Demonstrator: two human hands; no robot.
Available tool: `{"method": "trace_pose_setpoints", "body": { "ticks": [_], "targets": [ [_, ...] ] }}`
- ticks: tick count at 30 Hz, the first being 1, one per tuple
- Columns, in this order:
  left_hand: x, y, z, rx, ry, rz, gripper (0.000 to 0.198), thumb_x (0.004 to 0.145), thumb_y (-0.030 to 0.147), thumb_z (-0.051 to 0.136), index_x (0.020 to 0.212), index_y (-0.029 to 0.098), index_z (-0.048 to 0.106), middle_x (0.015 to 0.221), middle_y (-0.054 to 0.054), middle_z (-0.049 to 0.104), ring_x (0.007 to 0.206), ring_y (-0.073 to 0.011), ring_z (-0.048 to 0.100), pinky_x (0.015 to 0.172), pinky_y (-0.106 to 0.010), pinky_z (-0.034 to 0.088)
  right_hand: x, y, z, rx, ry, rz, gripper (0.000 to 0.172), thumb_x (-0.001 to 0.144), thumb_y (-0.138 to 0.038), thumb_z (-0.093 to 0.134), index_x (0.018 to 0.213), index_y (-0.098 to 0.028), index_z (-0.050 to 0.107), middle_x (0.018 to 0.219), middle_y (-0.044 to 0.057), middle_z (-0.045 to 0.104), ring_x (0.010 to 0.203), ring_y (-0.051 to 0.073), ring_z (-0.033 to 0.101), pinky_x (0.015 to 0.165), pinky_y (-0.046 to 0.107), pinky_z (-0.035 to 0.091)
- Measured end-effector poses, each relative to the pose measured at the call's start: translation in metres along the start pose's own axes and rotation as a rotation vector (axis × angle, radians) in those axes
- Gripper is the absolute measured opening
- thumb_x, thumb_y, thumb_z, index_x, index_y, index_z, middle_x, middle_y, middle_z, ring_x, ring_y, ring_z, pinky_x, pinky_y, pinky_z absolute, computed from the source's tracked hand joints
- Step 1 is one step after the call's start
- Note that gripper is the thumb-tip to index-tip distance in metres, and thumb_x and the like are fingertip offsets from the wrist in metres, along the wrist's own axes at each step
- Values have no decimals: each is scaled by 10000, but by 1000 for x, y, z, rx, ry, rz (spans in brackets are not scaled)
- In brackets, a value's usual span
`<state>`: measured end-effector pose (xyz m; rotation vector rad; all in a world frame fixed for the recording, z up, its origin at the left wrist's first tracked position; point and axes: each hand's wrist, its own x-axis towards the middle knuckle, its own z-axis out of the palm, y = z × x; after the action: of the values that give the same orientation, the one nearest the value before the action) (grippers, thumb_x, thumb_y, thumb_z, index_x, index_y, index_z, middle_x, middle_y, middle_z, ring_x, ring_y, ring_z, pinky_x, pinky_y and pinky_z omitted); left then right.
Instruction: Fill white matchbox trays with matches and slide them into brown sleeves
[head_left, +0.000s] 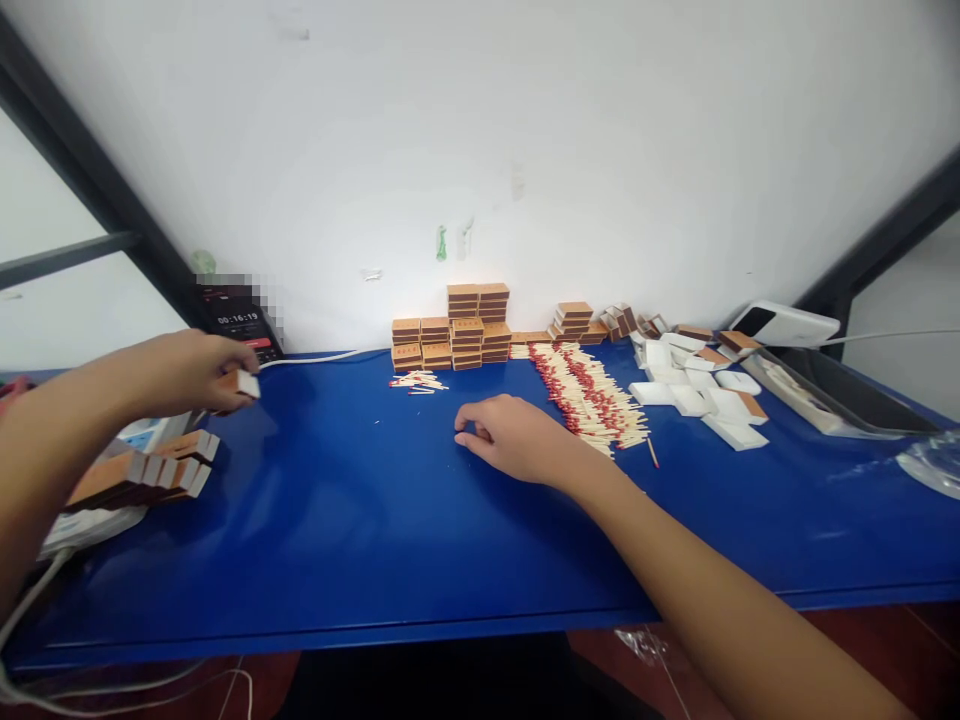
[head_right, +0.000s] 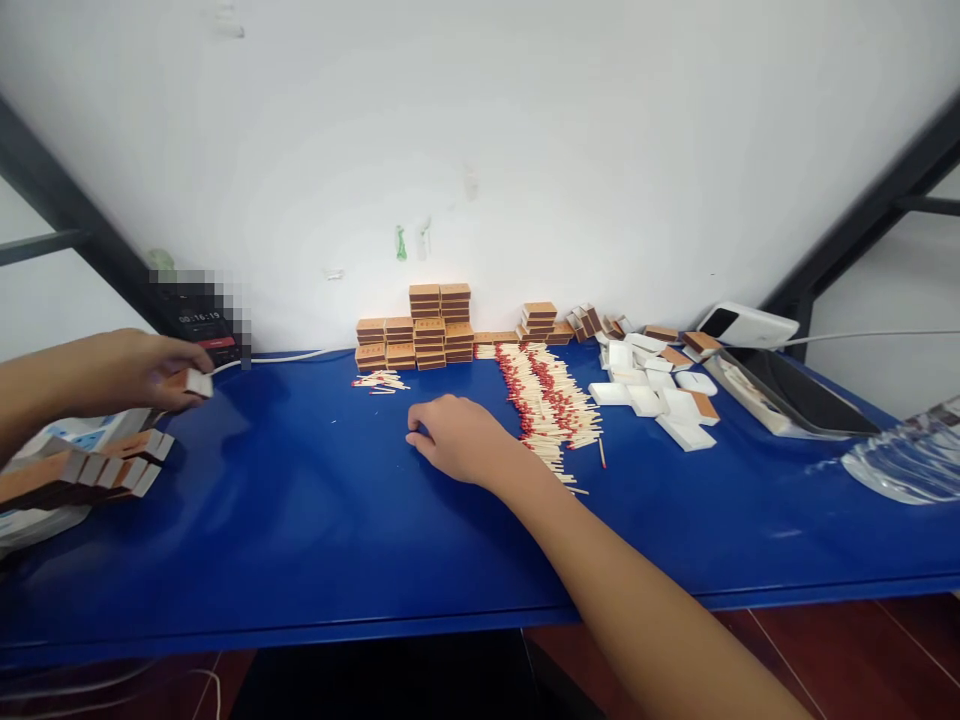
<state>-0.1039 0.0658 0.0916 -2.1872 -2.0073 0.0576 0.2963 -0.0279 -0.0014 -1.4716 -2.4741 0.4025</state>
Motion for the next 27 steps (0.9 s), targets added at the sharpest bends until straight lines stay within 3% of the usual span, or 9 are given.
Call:
{"method": "trace_pose_setpoints", "body": {
  "ticks": [2,3,6,9,13,17,23,27],
  "targets": [
    [17,33,-10,33,-132,230,370,670,383,780,1015,250,785,807,15,777,738,-205,685,667,-268,450,0,1,0,1,0,2,180,1040,-305,602,1093,-215,749,912,56,750,774,165,633,666,281,360],
    [27,50,-14,53,-116,320,362,718,401,754,1041,241,782,817,-4,775,733,-212,688,659,-282,454,1,2,0,3,1,6,178,1039,-299,603,1092,-214,750,912,56,750,774,165,632,668,281,361],
    [53,103,-19,44,-39,399,421,749,436,752,1140,280,776,970,-40,793,879,-267,719,740,-323,489,2,3,0,8,11,14,178,1031,-293,610,1089,-210,756,916,58,754,777,168,633,673,281,365],
    [70,151,-14,-18,30,516,406,761,368,767,1158,289,788,945,-48,786,928,-299,728,815,-350,505,2,4,0,6,30,4,181,1024,-291,612,1084,-210,762,922,57,760,780,171,635,675,284,365],
    [80,195,-1,23,57,618,359,744,254,771,1102,261,797,966,-77,775,909,-308,728,783,-357,501,2,2,2,-4,33,-11,203,1024,-303,606,1118,-212,760,936,61,766,799,184,650,689,294,374],
    [82,209,13,27,112,683,385,800,200,723,1180,253,740,1053,-91,760,961,-303,714,778,-351,499,1,0,3,-15,28,-29,216,1025,-302,604,1151,-208,752,950,70,773,850,203,674,701,304,374],
    [63,194,25,-21,242,742,476,946,260,652,1414,203,588,1267,-139,703,1191,-329,623,969,-408,490,1,0,3,-17,39,-43,197,1030,-306,600,1110,-209,752,955,71,774,860,206,674,705,307,371],
    [47,178,31,-63,390,567,472,982,424,663,1368,158,608,1259,-179,702,1203,-360,603,995,-447,477,0,1,6,-8,43,-57,193,1025,-303,606,1104,-206,752,930,64,770,827,198,661,692,306,360]
  ]
}}
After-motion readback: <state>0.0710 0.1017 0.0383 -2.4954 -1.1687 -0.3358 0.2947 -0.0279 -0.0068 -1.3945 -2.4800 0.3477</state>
